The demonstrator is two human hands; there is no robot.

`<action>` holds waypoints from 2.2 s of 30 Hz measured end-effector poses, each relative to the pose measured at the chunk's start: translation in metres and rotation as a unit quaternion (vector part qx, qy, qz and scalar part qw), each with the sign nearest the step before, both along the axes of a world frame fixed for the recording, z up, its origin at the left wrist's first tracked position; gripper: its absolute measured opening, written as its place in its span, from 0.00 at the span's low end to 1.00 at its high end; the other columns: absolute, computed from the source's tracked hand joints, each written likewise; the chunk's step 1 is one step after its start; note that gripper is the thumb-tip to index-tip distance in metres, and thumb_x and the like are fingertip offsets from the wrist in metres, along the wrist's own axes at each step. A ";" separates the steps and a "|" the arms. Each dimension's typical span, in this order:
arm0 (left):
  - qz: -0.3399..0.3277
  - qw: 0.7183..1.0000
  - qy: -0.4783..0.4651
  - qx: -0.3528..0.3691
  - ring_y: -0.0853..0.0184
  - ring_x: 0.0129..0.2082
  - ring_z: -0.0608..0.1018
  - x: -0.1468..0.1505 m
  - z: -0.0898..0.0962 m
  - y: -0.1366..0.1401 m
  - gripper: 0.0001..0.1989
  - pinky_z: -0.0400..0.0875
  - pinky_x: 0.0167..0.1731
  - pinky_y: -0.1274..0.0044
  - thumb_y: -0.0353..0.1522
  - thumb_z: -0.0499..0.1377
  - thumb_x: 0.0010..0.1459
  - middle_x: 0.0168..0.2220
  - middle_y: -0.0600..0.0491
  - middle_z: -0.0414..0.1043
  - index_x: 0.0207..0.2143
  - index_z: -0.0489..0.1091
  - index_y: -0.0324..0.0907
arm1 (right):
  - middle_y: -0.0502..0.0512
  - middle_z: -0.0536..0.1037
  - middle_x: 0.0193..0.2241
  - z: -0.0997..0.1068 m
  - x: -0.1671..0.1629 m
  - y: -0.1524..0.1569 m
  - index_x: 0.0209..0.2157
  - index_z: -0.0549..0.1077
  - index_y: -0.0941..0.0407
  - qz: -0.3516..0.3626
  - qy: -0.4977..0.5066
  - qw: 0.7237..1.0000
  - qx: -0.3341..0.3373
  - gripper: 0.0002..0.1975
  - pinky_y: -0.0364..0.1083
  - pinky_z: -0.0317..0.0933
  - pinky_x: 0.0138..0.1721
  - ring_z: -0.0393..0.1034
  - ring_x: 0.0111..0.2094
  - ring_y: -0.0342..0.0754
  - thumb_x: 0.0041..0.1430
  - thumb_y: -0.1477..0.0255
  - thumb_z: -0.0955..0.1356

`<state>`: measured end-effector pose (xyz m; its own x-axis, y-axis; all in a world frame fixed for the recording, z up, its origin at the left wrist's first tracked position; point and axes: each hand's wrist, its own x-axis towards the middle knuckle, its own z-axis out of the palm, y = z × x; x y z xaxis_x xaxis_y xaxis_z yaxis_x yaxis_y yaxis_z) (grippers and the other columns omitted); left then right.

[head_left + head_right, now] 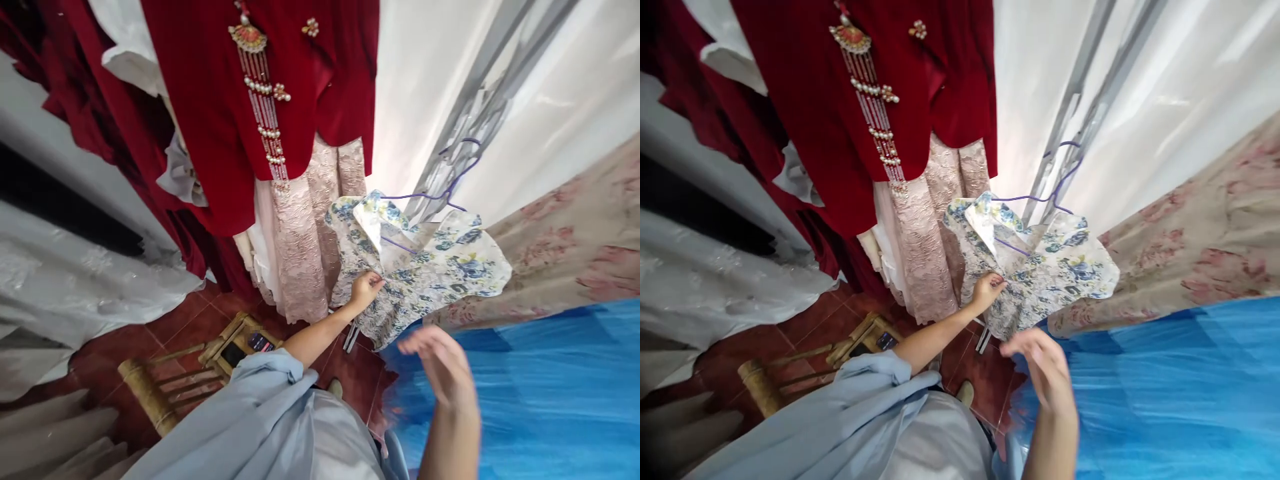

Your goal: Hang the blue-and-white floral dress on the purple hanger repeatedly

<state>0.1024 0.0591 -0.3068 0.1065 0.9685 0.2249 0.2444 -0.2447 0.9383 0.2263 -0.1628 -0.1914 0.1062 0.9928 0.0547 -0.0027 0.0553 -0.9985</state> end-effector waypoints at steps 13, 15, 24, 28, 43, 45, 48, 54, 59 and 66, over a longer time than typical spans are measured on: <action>-0.114 0.985 -0.014 -0.130 0.69 0.22 0.71 -0.022 0.027 -0.035 0.08 0.61 0.26 0.78 0.32 0.65 0.52 0.20 0.55 0.71 0.23 0.71 0.38 | 0.53 0.76 0.24 -0.125 -0.044 0.134 0.35 0.70 0.55 -0.212 -0.205 0.955 0.026 0.11 0.46 0.61 0.27 0.67 0.23 0.49 0.54 0.63 0.66; -0.120 0.966 -0.089 -0.211 0.70 0.21 0.70 -0.028 0.031 -0.049 0.10 0.60 0.25 0.79 0.34 0.67 0.48 0.19 0.55 0.69 0.23 0.71 0.38 | 0.51 0.72 0.21 -0.129 -0.053 0.136 0.28 0.67 0.53 -0.229 -0.213 0.949 0.041 0.06 0.46 0.59 0.28 0.65 0.23 0.49 0.54 0.65 0.65; -0.134 0.895 -0.293 -0.308 0.79 0.15 0.52 -0.036 0.138 -0.050 0.20 0.42 0.17 0.79 0.39 0.73 0.37 0.13 0.64 0.51 0.19 0.65 0.40 | 0.49 0.69 0.20 -0.142 -0.077 0.124 0.26 0.64 0.52 -0.264 -0.208 0.939 0.079 0.16 0.46 0.58 0.29 0.63 0.23 0.48 0.63 0.58 0.63; -0.172 0.926 -0.276 -0.191 0.79 0.15 0.54 -0.026 0.217 -0.030 0.21 0.44 0.17 0.79 0.41 0.73 0.41 0.14 0.63 0.52 0.20 0.66 0.40 | 0.47 0.65 0.18 -0.132 -0.073 0.129 0.23 0.62 0.51 -0.262 -0.205 0.939 0.085 0.20 0.45 0.57 0.28 0.60 0.22 0.46 0.64 0.54 0.63; -0.137 0.917 0.069 0.369 0.65 0.44 0.77 -0.038 0.292 0.011 0.08 0.73 0.47 0.70 0.29 0.56 0.65 0.43 0.49 0.76 0.44 0.75 0.42 | 0.49 0.71 0.23 -0.042 -0.036 0.133 0.35 0.72 0.55 -0.248 -0.065 0.959 0.122 0.19 0.45 0.61 0.29 0.65 0.25 0.46 0.62 0.52 0.68; -0.173 0.876 0.134 0.429 0.63 0.51 0.75 -0.038 0.295 0.022 0.13 0.71 0.53 0.69 0.25 0.55 0.65 0.48 0.48 0.74 0.49 0.73 0.43 | 0.51 0.74 0.24 0.004 -0.028 0.146 0.34 0.75 0.56 -0.226 -0.073 0.959 0.152 0.19 0.45 0.60 0.28 0.66 0.26 0.46 0.62 0.53 0.68; -0.251 0.832 0.202 0.451 0.64 0.52 0.76 -0.030 0.296 0.038 0.17 0.71 0.54 0.69 0.22 0.52 0.65 0.49 0.48 0.75 0.52 0.72 0.44 | 0.51 0.76 0.24 0.066 -0.019 0.169 0.40 0.77 0.58 -0.210 -0.058 0.958 0.185 0.20 0.44 0.61 0.26 0.67 0.24 0.46 0.60 0.54 0.69; -0.284 0.823 0.196 0.451 0.63 0.46 0.77 -0.020 0.294 0.049 0.16 0.74 0.47 0.70 0.21 0.52 0.63 0.44 0.48 0.76 0.45 0.75 0.42 | 0.48 0.74 0.18 0.114 -0.020 0.194 0.31 0.74 0.57 -0.221 0.005 0.955 0.200 0.18 0.43 0.56 0.21 0.63 0.18 0.43 0.54 0.55 0.72; -0.309 0.846 0.161 0.404 0.65 0.38 0.78 -0.019 0.303 0.043 0.05 0.73 0.40 0.73 0.29 0.59 0.63 0.37 0.50 0.76 0.35 0.75 0.41 | 0.45 0.69 0.16 0.121 -0.030 0.189 0.24 0.68 0.55 -0.224 0.031 0.942 0.250 0.13 0.41 0.53 0.22 0.58 0.18 0.40 0.56 0.64 0.70; -0.256 0.870 0.097 0.410 0.68 0.36 0.77 -0.006 0.314 0.043 0.06 0.70 0.37 0.75 0.29 0.58 0.64 0.36 0.52 0.76 0.33 0.73 0.41 | 0.42 0.58 0.15 0.079 -0.044 0.186 0.19 0.60 0.53 -0.288 -0.003 0.932 0.220 0.14 0.42 0.46 0.22 0.50 0.20 0.40 0.53 0.69 0.68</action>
<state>0.0964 0.1022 0.0070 0.5889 0.3054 0.7483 0.0410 -0.9360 0.3497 0.1824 0.0231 -0.1123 0.6129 0.6526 0.4456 0.1594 0.4502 -0.8786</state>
